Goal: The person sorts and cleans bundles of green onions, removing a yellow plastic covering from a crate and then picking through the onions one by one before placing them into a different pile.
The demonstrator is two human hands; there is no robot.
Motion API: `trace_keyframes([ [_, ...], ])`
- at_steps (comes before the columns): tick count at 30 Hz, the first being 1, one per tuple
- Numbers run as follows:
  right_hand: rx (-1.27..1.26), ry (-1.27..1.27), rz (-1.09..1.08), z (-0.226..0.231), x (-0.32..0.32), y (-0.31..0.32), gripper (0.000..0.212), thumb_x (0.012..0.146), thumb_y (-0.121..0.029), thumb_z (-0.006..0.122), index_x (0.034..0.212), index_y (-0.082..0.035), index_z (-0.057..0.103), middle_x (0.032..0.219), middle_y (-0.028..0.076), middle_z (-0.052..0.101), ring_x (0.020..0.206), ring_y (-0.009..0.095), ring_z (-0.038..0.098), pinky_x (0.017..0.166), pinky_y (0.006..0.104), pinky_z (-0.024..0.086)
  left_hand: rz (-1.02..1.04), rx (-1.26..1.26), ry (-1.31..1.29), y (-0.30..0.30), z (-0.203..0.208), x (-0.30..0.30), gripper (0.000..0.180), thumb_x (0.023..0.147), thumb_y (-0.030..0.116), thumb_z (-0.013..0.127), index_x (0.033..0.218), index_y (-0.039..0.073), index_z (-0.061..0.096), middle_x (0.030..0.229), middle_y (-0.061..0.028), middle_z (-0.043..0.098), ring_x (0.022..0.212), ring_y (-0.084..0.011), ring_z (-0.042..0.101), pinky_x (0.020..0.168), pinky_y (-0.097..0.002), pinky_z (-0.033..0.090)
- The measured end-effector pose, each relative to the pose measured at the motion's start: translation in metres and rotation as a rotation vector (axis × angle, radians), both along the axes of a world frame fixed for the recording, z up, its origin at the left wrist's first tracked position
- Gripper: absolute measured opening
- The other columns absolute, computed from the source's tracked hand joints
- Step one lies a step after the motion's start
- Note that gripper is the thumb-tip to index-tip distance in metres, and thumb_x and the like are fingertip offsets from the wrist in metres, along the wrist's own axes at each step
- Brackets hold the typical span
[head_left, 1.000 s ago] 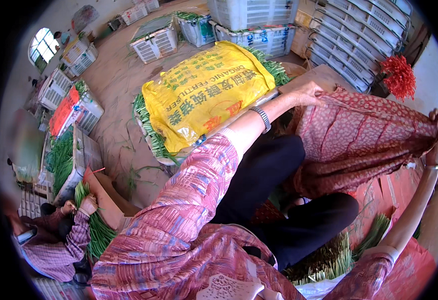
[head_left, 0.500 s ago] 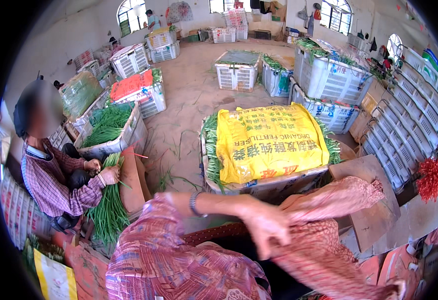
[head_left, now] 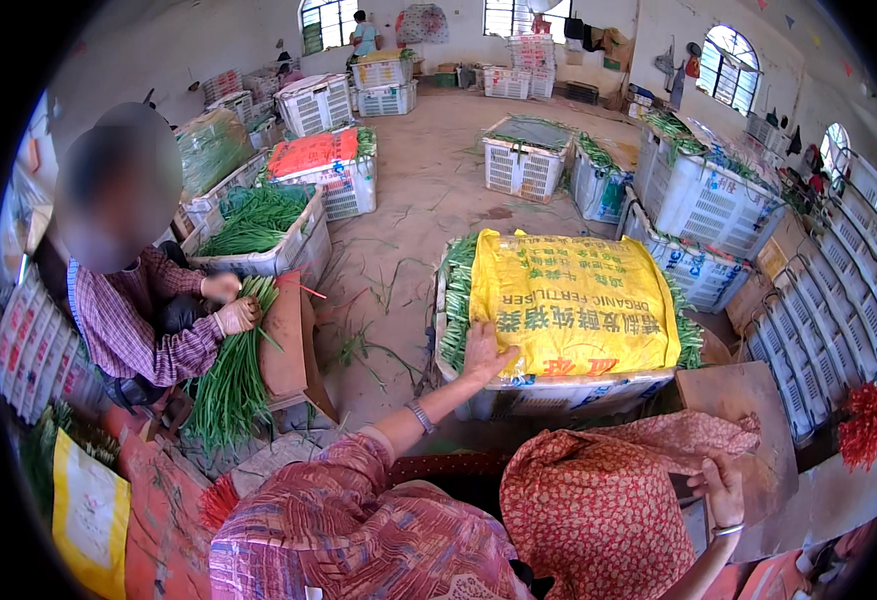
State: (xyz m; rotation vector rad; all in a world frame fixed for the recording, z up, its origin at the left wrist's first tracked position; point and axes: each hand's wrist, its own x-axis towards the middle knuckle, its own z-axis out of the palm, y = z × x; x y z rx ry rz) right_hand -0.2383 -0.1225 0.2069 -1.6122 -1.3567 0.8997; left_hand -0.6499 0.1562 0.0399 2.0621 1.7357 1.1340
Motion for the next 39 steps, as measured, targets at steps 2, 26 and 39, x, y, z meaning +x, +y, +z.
trace_keyframes([
  [2,-0.047,0.018,0.028,-0.008,-0.003,0.015,0.027,0.098,-0.019,0.052,0.118,-0.003,0.060,0.093,0.004,0.068,0.067,0.008,0.061,0.056,0.0191,0.048,-0.001,-0.012,-0.025,0.004,0.003,0.021,0.071,0.073,0.029,0.075,0.128,-0.005,0.045,0.112,-0.0246,0.053,0.110,-0.0401,0.048,0.097,-0.0451,0.040],
  [26,-0.243,0.000,0.067,-0.072,-0.050,0.105,0.028,0.097,-0.023,0.053,0.117,-0.005,0.062,0.092,0.002,0.068,0.069,0.007,0.059,0.059,0.0211,0.048,0.016,-0.430,-0.618,0.008,0.011,-0.027,0.059,0.079,0.019,0.073,0.125,-0.006,0.046,0.109,-0.0142,0.061,0.096,-0.0201,0.060,0.081,-0.0326,0.049],
  [39,-0.227,0.126,0.176,-0.104,-0.088,0.121,0.027,0.096,-0.021,0.054,0.113,-0.003,0.064,0.090,0.005,0.069,0.072,0.009,0.062,0.065,0.0228,0.050,-0.198,-0.776,-0.670,0.058,0.046,-0.001,0.030,0.086,0.020,0.063,0.103,-0.004,0.066,0.095,-0.0082,0.070,0.079,-0.0153,0.066,0.065,-0.0275,0.049],
])
